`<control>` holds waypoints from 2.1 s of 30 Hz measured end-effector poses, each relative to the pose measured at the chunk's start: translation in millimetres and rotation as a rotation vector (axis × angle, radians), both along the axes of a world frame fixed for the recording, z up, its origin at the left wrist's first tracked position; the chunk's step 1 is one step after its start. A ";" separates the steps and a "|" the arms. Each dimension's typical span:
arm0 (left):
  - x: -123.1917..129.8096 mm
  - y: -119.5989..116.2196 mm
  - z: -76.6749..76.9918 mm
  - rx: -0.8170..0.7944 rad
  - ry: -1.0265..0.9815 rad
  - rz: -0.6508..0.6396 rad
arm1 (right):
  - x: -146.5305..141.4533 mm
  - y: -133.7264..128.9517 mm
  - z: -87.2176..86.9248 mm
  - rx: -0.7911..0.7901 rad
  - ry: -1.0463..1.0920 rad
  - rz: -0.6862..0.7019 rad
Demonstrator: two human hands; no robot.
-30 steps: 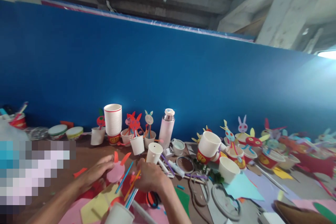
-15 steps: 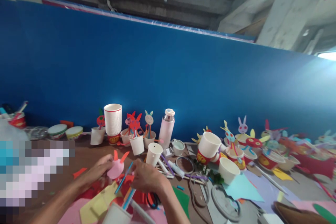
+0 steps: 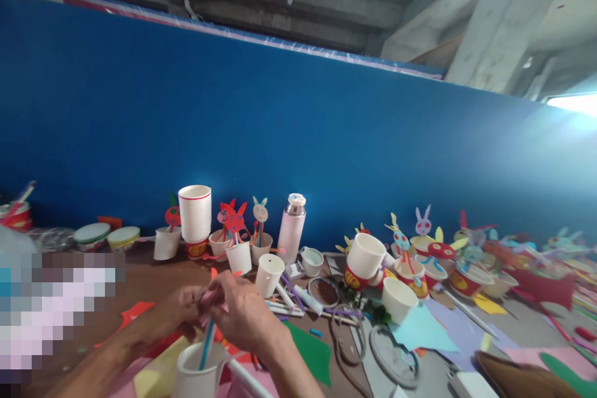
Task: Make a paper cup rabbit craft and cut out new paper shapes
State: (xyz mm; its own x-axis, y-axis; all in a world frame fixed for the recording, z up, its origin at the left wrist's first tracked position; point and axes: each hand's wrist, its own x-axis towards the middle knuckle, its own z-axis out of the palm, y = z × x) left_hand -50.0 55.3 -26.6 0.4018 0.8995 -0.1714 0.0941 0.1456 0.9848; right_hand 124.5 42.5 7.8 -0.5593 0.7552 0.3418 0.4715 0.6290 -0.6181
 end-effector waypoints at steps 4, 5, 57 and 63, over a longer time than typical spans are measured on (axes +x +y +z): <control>0.9 -0.8 4.7 0.016 -0.058 -0.034 | 0.7 1.6 -0.6 0.049 0.014 0.010; 1.2 -0.5 5.2 0.020 -0.071 -0.043 | 0.6 1.8 -0.6 0.058 0.014 0.007; 1.6 -16.5 39.3 0.055 -0.138 -0.118 | -1.4 5.2 -4.2 0.215 0.090 -0.188; 2.8 -15.1 33.1 0.079 -0.183 -0.111 | -1.4 3.7 -2.7 0.097 0.130 -0.232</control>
State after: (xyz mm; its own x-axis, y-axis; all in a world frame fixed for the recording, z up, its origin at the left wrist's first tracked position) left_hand -47.3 40.2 6.5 0.5171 0.8557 -0.0176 -0.0756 0.0661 0.9949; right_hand 123.1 46.2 5.1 -0.3223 0.8179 0.4765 0.5304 0.5730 -0.6248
